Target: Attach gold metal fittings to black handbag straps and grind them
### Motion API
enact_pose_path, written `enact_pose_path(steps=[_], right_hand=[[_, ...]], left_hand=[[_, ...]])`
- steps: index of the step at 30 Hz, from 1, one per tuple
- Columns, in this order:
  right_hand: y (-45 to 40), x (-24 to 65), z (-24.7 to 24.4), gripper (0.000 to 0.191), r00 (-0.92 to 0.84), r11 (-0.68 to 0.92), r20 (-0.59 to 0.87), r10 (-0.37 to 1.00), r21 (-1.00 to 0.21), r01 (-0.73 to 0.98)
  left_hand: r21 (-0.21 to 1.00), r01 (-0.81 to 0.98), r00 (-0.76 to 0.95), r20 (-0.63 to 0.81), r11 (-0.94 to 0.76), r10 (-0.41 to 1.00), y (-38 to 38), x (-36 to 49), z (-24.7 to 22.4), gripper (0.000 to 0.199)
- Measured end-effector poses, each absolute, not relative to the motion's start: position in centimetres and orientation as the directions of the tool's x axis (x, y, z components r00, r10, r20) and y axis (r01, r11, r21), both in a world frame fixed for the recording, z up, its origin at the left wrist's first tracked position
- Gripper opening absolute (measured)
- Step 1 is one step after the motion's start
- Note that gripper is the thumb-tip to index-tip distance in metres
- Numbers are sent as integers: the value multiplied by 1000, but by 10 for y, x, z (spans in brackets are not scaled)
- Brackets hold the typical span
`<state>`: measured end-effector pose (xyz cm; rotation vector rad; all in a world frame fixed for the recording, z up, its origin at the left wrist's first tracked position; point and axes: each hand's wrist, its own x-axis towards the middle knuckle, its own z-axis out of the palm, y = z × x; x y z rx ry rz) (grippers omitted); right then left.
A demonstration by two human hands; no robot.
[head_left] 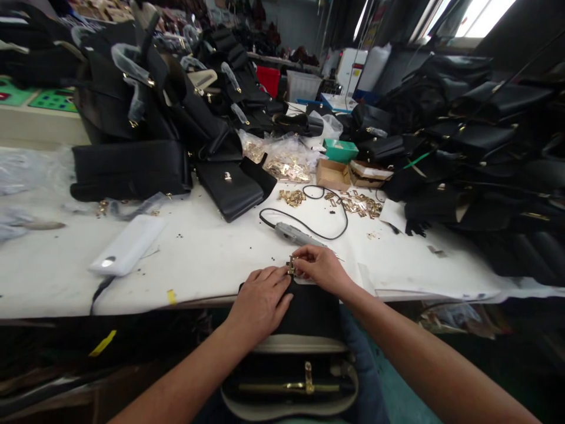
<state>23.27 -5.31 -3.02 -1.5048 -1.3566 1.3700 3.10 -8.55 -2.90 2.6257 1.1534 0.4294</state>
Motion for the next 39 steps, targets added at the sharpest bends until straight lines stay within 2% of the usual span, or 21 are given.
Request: enact_pose_path(steps=[12, 19, 27, 34, 39], right_hand=[[-43, 229, -33, 13, -106, -390, -432, 895, -876, 283], [-39, 228, -35, 9, -108, -348, -424, 899, -844, 409], [-39, 227, -32, 6, -116, -292, -383, 917, -839, 458], [-40, 230, -35, 25, -100, -347, -416, 904, -849, 398], [-41, 227, -28, 8, -68, -330, -404, 912, -822, 464]], left_hand=[[408, 655, 618, 197, -637, 761, -84, 31, -30, 31], [372, 676, 620, 179, -636, 764, -84, 31, -30, 25], [310, 684, 647, 162, -661, 745, -85, 33, -31, 38], [274, 702, 660, 98, -658, 745, -83, 36, -23, 36], [286, 704, 664, 59, -650, 745, -80, 36, -20, 35]])
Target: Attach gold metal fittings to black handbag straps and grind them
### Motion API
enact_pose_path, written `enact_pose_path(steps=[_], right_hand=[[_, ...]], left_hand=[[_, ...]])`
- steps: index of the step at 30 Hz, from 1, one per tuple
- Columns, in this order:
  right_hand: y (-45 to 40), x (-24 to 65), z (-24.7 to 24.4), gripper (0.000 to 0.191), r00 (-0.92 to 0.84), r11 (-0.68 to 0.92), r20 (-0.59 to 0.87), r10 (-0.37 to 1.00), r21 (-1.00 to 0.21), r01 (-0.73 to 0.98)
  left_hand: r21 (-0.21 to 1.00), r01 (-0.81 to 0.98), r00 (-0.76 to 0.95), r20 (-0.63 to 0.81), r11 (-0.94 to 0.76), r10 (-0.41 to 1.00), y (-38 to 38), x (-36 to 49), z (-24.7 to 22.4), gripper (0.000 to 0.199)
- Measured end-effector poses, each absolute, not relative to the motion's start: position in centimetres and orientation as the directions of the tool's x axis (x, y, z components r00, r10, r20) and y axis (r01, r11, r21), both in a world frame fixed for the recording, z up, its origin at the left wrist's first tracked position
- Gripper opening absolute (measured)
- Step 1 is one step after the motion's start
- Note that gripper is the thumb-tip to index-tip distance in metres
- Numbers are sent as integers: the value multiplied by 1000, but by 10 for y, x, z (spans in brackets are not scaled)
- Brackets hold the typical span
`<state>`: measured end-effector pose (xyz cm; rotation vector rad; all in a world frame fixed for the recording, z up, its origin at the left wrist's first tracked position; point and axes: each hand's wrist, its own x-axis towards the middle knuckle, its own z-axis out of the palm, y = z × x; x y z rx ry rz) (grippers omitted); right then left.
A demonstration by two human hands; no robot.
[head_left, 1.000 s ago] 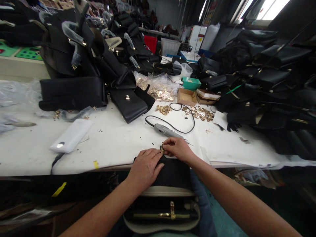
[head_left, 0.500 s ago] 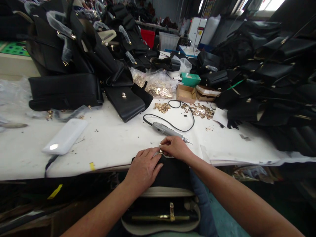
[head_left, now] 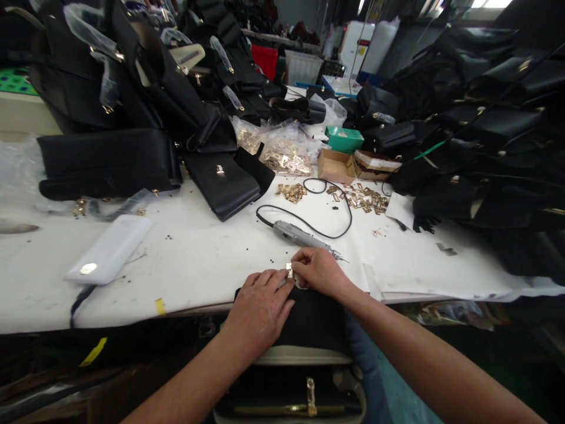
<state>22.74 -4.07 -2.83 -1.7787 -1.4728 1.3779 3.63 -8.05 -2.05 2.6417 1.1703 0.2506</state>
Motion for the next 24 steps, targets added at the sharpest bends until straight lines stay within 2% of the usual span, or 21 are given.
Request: enact_pose_path(steps=[7, 15, 20, 24], right_hand=[[-36, 225, -26, 7, -27, -358, -425, 905, -795, 490], [-30, 227, -27, 6, -77, -377, -479, 874, -770, 514], [-29, 225, -28, 8, -70, -387, -481, 874, -776, 498], [-37, 226, -29, 13, -111, -312, -406, 907, -826, 470]], left_hand=[[318, 699, 655, 76, -641, 752, -79, 36, -23, 35], [314, 700, 659, 65, -642, 750, -76, 35, -24, 36], [260, 704, 679, 26, -660, 734, -74, 39, -20, 40], [171, 692, 693, 112, -701, 712, -72, 38, -28, 38]])
